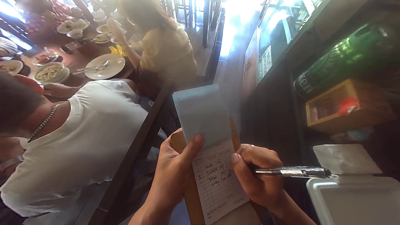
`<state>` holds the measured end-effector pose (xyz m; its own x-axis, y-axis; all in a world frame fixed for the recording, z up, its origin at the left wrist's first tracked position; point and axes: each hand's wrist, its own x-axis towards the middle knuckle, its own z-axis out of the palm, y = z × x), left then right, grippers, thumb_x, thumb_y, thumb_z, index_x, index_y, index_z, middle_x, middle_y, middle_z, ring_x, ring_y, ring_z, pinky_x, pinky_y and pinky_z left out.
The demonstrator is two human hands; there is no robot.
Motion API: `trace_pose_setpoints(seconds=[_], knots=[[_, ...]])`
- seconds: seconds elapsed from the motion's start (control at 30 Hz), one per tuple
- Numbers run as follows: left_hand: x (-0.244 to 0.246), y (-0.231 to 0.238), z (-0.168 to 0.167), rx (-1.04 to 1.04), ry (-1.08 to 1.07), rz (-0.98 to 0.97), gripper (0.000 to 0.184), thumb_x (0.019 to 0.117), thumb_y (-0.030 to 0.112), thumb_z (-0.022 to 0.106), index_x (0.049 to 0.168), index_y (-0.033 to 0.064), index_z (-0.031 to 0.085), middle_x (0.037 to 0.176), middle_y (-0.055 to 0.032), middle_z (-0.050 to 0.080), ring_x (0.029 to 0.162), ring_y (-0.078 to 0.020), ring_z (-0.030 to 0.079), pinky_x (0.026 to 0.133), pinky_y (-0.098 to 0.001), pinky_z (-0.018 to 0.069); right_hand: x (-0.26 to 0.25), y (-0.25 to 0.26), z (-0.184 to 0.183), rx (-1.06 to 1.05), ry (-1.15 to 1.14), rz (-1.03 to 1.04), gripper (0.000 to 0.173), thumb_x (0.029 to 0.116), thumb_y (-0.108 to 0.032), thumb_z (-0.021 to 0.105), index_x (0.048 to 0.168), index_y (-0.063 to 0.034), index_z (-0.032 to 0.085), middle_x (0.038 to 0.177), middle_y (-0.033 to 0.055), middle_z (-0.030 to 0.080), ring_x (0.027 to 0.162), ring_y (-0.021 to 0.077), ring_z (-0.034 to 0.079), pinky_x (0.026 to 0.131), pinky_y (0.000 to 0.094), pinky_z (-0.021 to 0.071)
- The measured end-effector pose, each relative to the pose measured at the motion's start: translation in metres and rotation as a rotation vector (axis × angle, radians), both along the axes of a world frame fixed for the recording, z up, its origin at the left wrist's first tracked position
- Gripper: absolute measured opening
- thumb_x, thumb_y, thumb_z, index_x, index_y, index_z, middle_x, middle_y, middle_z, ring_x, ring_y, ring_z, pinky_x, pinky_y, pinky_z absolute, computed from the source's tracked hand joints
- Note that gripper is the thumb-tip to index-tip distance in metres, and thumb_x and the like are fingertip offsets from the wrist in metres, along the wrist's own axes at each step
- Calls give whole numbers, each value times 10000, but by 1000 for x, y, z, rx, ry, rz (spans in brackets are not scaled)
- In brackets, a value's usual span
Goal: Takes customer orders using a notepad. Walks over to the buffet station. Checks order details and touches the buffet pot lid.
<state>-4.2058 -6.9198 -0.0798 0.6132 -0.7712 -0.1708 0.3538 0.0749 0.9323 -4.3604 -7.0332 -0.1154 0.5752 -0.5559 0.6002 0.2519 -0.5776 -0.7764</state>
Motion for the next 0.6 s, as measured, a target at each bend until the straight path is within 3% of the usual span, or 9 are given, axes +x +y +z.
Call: trace_pose_setpoints(seconds=[0.6], knots=[[-1,-1,2,-11,-9,-12,223,960,221,699,1119,65,696,889,-185,741,733,-237,759,661,-368,658,1,1,0,-61,14,-58,333,971,-97,575,657,-99,465,570,-36,449,528,-18,444,487,131,343]])
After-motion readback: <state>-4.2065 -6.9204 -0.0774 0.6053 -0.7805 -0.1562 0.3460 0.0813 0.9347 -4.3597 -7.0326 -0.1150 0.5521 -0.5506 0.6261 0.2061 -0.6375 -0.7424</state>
